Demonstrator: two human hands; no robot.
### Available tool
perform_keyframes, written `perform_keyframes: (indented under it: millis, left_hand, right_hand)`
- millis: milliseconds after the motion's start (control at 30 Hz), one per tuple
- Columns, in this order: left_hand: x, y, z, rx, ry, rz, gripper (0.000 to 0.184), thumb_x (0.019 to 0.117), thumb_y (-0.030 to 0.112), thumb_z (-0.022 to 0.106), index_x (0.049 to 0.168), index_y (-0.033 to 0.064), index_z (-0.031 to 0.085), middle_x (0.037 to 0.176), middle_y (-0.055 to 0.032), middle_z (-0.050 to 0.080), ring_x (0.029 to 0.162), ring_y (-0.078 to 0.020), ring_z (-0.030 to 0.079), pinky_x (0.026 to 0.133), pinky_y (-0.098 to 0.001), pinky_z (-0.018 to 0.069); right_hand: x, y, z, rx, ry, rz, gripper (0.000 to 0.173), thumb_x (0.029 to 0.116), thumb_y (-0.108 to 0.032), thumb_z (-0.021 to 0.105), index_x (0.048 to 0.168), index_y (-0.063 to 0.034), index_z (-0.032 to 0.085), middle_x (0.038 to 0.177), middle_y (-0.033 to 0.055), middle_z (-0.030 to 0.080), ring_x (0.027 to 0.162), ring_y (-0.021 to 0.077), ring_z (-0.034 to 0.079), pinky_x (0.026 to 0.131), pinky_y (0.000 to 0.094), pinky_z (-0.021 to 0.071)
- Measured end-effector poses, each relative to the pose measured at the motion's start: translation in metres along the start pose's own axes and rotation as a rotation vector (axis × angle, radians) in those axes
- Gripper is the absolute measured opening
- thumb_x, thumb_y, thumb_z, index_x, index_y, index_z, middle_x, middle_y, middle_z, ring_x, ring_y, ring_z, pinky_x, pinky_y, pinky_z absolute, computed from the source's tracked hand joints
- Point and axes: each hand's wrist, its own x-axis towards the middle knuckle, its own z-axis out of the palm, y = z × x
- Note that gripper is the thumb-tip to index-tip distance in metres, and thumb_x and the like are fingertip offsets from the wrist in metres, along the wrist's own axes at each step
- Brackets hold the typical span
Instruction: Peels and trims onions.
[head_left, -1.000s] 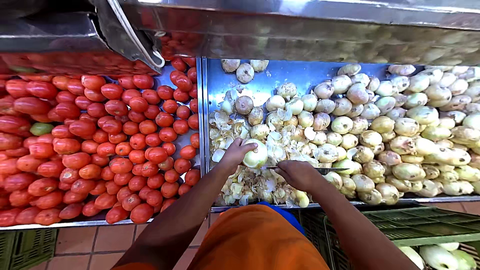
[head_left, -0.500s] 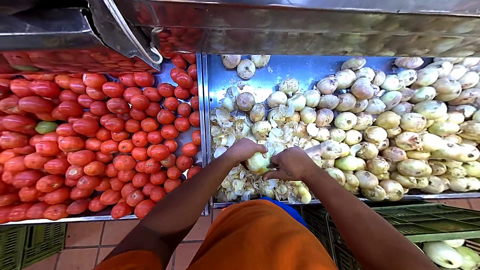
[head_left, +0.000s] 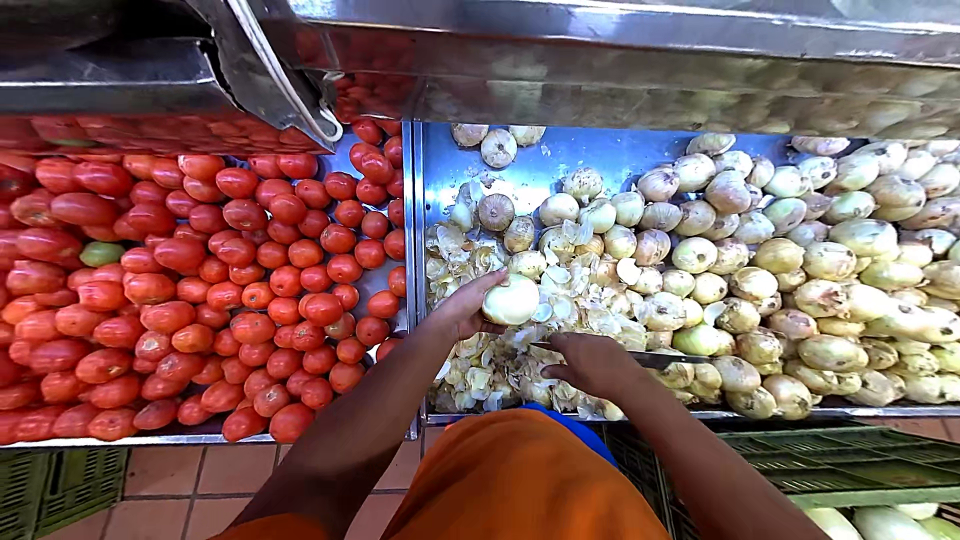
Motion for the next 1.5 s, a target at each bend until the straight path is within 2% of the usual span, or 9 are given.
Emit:
perform_keyframes:
  millis: [100, 233, 400, 600, 767, 1033, 1267, 1367, 1500]
  left_hand:
    - [-0.006, -0.008, -0.001, 0.044, 0.003, 0.112, 0.054, 0.1028, 0.048, 0.057, 0.142, 0.0122, 0.055, 0.123, -0.0169, 0.068, 0.107, -0.0312, 0.069, 0.089, -0.0495, 0.0581]
    - [-0.010, -0.019, -0.001, 0.065, 0.048, 0.134, 0.062, 0.0947, 0.020, 0.073, 0.147, 0.0077, 0.041, 0.120, -0.0215, 0.067, 0.103, -0.0342, 0.070, 0.086, -0.0504, 0.0594]
    - [-0.016, -0.033, 0.003, 0.111, 0.035, 0.177, 0.052, 0.0963, 0.018, 0.069, 0.142, 0.0058, 0.050, 0.120, -0.0196, 0.068, 0.104, -0.0312, 0.070, 0.088, -0.0480, 0.0587]
    - [-0.024, -0.049, 0.017, 0.034, 0.091, 0.240, 0.063, 0.0880, 0.011, 0.073, 0.142, 0.0072, 0.040, 0.122, -0.0210, 0.064, 0.105, -0.0334, 0.068, 0.086, -0.0496, 0.0584]
    - [-0.033, -0.063, 0.036, 0.022, 0.119, 0.256, 0.070, 0.0813, 0.012, 0.076, 0.141, 0.0088, 0.039, 0.123, -0.0206, 0.061, 0.102, -0.0336, 0.066, 0.083, -0.0511, 0.0575]
    - [-0.026, -0.077, 0.071, -0.074, 0.262, 0.303, 0.068, 0.0856, 0.012, 0.081, 0.138, 0.0052, 0.037, 0.122, -0.0210, 0.060, 0.102, -0.0288, 0.067, 0.080, -0.0454, 0.0607]
    - [0.005, -0.075, 0.067, 0.226, 0.354, 0.196, 0.068, 0.0773, 0.025, 0.088, 0.130, 0.0008, 0.051, 0.115, -0.0229, 0.064, 0.104, -0.0354, 0.064, 0.086, -0.0559, 0.0545]
    - [0.019, -0.073, 0.067, 0.082, 0.443, 0.167, 0.068, 0.0817, 0.026, 0.084, 0.133, -0.0017, 0.049, 0.114, -0.0256, 0.064, 0.102, -0.0384, 0.066, 0.084, -0.0577, 0.0562]
    - [0.037, -0.037, 0.028, -0.198, 0.491, 0.177, 0.074, 0.0916, 0.033, 0.076, 0.147, 0.0057, 0.035, 0.124, -0.0275, 0.062, 0.103, -0.0435, 0.067, 0.080, -0.0609, 0.0596]
  right_hand:
    - [-0.008, 0.012, -0.003, 0.083, 0.023, -0.025, 0.038, 0.1100, -0.039, 0.043, 0.113, -0.0086, 0.065, 0.102, 0.0123, 0.068, 0.100, 0.0298, 0.069, 0.088, 0.0524, 0.0552]
    - [-0.012, 0.012, -0.016, 0.217, 0.067, -0.110, 0.023, 0.1100, -0.022, 0.045, 0.112, -0.0092, 0.064, 0.095, 0.0084, 0.068, 0.091, 0.0244, 0.069, 0.085, 0.0480, 0.0567]
    - [-0.004, 0.005, -0.019, 0.122, 0.058, -0.056, 0.032, 0.1100, -0.040, 0.044, 0.106, -0.0160, 0.063, 0.086, 0.0060, 0.066, 0.084, 0.0249, 0.068, 0.075, 0.0500, 0.0558]
    - [0.000, -0.008, -0.017, 0.068, 0.048, 0.106, 0.066, 0.0943, -0.076, 0.048, 0.091, -0.0130, 0.067, 0.081, 0.0088, 0.068, 0.084, 0.0291, 0.069, 0.073, 0.0549, 0.0549]
    - [0.000, -0.011, -0.011, 0.044, 0.023, 0.080, 0.072, 0.0896, -0.082, 0.047, 0.078, -0.0132, 0.065, 0.074, 0.0068, 0.064, 0.077, 0.0268, 0.067, 0.068, 0.0522, 0.0532]
    - [-0.007, -0.021, -0.022, -0.110, 0.037, -0.010, 0.085, 0.0960, -0.081, 0.030, 0.090, -0.0040, 0.067, 0.086, 0.0190, 0.069, 0.090, 0.0398, 0.070, 0.075, 0.0624, 0.0525]
    - [0.007, 0.007, -0.010, -0.167, 0.074, -0.109, 0.076, 0.0994, -0.075, 0.032, 0.083, -0.0094, 0.067, 0.075, 0.0115, 0.066, 0.079, 0.0326, 0.070, 0.068, 0.0564, 0.0530]
    - [0.010, 0.012, -0.002, -0.186, 0.062, -0.189, 0.074, 0.0964, -0.078, 0.038, 0.079, -0.0120, 0.067, 0.072, 0.0087, 0.065, 0.075, 0.0301, 0.069, 0.065, 0.0565, 0.0532]
    - [-0.003, -0.011, 0.022, -0.095, -0.080, -0.250, 0.072, 0.0985, -0.072, 0.044, 0.094, -0.0047, 0.069, 0.086, 0.0191, 0.069, 0.089, 0.0414, 0.070, 0.078, 0.0671, 0.0515]
